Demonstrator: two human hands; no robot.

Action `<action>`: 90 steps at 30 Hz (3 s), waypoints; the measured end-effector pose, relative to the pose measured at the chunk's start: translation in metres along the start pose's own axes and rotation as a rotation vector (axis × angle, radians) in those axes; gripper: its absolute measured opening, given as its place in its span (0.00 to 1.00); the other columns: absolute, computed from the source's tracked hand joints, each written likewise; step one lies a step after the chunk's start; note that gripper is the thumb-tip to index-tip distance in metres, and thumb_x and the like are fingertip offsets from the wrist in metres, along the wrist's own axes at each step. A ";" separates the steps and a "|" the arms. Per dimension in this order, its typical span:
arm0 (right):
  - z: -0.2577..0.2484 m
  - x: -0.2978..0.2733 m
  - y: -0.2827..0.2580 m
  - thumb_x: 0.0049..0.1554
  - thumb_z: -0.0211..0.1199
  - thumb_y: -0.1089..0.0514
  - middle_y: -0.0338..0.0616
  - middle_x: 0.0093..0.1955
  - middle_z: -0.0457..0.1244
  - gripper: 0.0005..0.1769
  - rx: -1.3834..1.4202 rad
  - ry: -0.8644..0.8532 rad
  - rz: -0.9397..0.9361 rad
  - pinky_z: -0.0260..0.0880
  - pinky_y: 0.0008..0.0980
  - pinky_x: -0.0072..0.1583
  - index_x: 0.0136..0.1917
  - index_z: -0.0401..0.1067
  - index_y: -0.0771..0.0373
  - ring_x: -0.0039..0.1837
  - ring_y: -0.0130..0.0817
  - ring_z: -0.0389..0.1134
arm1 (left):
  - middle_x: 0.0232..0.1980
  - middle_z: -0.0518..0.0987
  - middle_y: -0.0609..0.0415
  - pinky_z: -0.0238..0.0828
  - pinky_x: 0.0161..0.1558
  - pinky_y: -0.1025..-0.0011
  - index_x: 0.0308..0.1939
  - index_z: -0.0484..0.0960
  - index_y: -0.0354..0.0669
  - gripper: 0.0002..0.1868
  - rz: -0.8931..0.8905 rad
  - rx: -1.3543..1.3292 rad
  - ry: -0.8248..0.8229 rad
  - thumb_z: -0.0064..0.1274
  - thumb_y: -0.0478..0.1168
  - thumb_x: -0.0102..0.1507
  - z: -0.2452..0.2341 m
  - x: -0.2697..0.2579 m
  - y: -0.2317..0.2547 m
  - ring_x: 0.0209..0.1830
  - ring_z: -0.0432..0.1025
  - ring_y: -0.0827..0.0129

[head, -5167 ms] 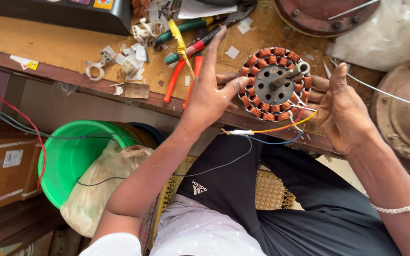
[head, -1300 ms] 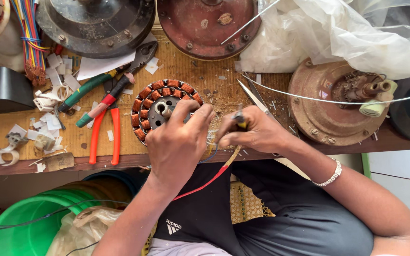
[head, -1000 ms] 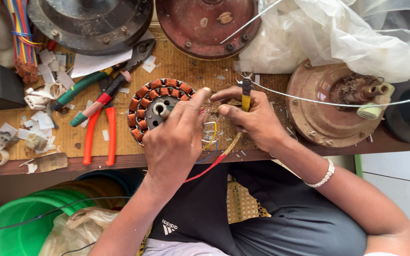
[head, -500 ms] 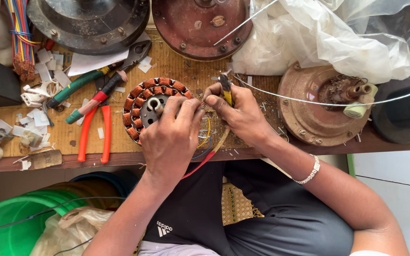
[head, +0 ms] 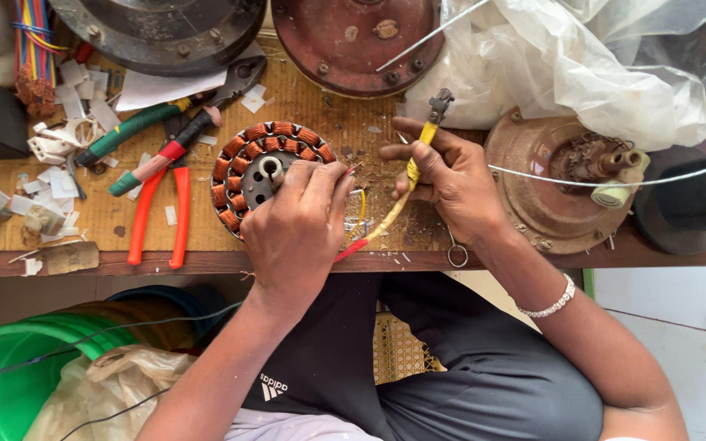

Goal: The person strips insulation from wires and trims wire ends on a motor stator using wire strippers and pliers. The person then twists and organizes the exposed wires by hand.

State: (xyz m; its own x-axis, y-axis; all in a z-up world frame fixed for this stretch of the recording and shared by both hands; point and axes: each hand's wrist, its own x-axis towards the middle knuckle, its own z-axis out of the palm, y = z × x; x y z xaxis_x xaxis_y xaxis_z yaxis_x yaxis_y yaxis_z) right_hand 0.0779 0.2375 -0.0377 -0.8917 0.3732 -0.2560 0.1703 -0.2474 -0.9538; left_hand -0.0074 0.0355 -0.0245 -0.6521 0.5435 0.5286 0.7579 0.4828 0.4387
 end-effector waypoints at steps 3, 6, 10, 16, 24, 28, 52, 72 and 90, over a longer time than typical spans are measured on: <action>0.004 -0.002 0.004 0.66 0.55 0.54 0.37 0.50 0.64 0.27 0.026 0.066 0.011 0.78 0.34 0.46 0.76 0.63 0.65 0.41 0.25 0.67 | 0.44 0.78 0.61 0.74 0.31 0.67 0.47 0.84 0.50 0.08 -0.015 0.014 -0.010 0.60 0.48 0.69 0.001 0.001 0.000 0.30 0.78 0.65; 0.005 -0.004 0.009 0.65 0.57 0.54 0.37 0.43 0.62 0.26 -0.028 0.062 -0.008 0.77 0.33 0.42 0.74 0.65 0.66 0.37 0.25 0.65 | 0.45 0.78 0.60 0.73 0.29 0.67 0.46 0.83 0.48 0.09 -0.011 0.019 -0.022 0.60 0.47 0.68 0.000 0.001 0.000 0.29 0.78 0.65; 0.002 -0.004 0.013 0.67 0.57 0.54 0.40 0.39 0.63 0.22 0.011 0.053 -0.034 0.75 0.33 0.42 0.67 0.69 0.73 0.37 0.28 0.65 | 0.43 0.77 0.59 0.73 0.28 0.67 0.44 0.83 0.48 0.08 -0.021 0.016 -0.025 0.60 0.46 0.68 -0.001 0.002 0.002 0.29 0.78 0.65; 0.012 -0.007 0.024 0.68 0.58 0.52 0.38 0.36 0.61 0.21 0.061 0.017 0.025 0.75 0.31 0.43 0.64 0.73 0.72 0.37 0.26 0.66 | 0.41 0.77 0.60 0.73 0.28 0.68 0.43 0.83 0.48 0.07 -0.021 -0.013 -0.023 0.61 0.46 0.68 -0.001 0.001 0.000 0.27 0.78 0.65; 0.018 -0.009 0.019 0.67 0.58 0.57 0.39 0.37 0.63 0.16 -0.050 0.049 -0.022 0.73 0.27 0.42 0.58 0.74 0.74 0.38 0.25 0.67 | 0.42 0.78 0.59 0.72 0.31 0.68 0.41 0.83 0.47 0.06 -0.022 0.000 0.022 0.62 0.43 0.68 0.002 0.002 0.001 0.28 0.77 0.65; 0.024 -0.011 0.021 0.65 0.59 0.58 0.35 0.34 0.60 0.15 -0.063 0.068 -0.013 0.62 0.24 0.34 0.60 0.75 0.72 0.32 0.21 0.59 | 0.44 0.79 0.59 0.73 0.33 0.68 0.43 0.83 0.47 0.06 -0.014 -0.012 0.038 0.62 0.43 0.68 0.004 0.002 0.001 0.31 0.78 0.65; 0.025 -0.019 0.022 0.67 0.57 0.60 0.38 0.34 0.66 0.12 -0.438 0.087 -0.269 0.67 0.21 0.36 0.55 0.75 0.72 0.34 0.20 0.66 | 0.43 0.81 0.59 0.74 0.33 0.70 0.43 0.84 0.47 0.07 -0.046 -0.020 0.028 0.62 0.44 0.68 0.006 0.001 0.002 0.31 0.79 0.66; 0.014 -0.009 0.013 0.67 0.54 0.55 0.38 0.34 0.66 0.16 -0.347 -0.122 -0.053 0.69 0.24 0.36 0.52 0.74 0.70 0.34 0.21 0.66 | 0.44 0.81 0.60 0.75 0.36 0.71 0.43 0.85 0.48 0.05 0.020 -0.104 -0.037 0.64 0.42 0.66 -0.009 0.001 -0.010 0.34 0.79 0.67; 0.014 -0.012 0.016 0.68 0.53 0.54 0.33 0.30 0.61 0.16 -0.383 -0.117 -0.107 0.62 0.22 0.34 0.52 0.74 0.69 0.32 0.18 0.60 | 0.45 0.82 0.60 0.75 0.37 0.71 0.43 0.86 0.48 0.06 0.012 -0.102 -0.030 0.65 0.42 0.66 -0.007 0.000 -0.010 0.35 0.80 0.68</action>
State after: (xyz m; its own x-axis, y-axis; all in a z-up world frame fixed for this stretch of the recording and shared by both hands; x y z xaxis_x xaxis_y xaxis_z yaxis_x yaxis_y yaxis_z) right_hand 0.0851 0.2169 -0.0478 -0.9508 0.2690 -0.1534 0.1978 0.1467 -0.9692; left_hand -0.0150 0.0260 -0.0240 -0.6422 0.5700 0.5126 0.7623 0.4047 0.5051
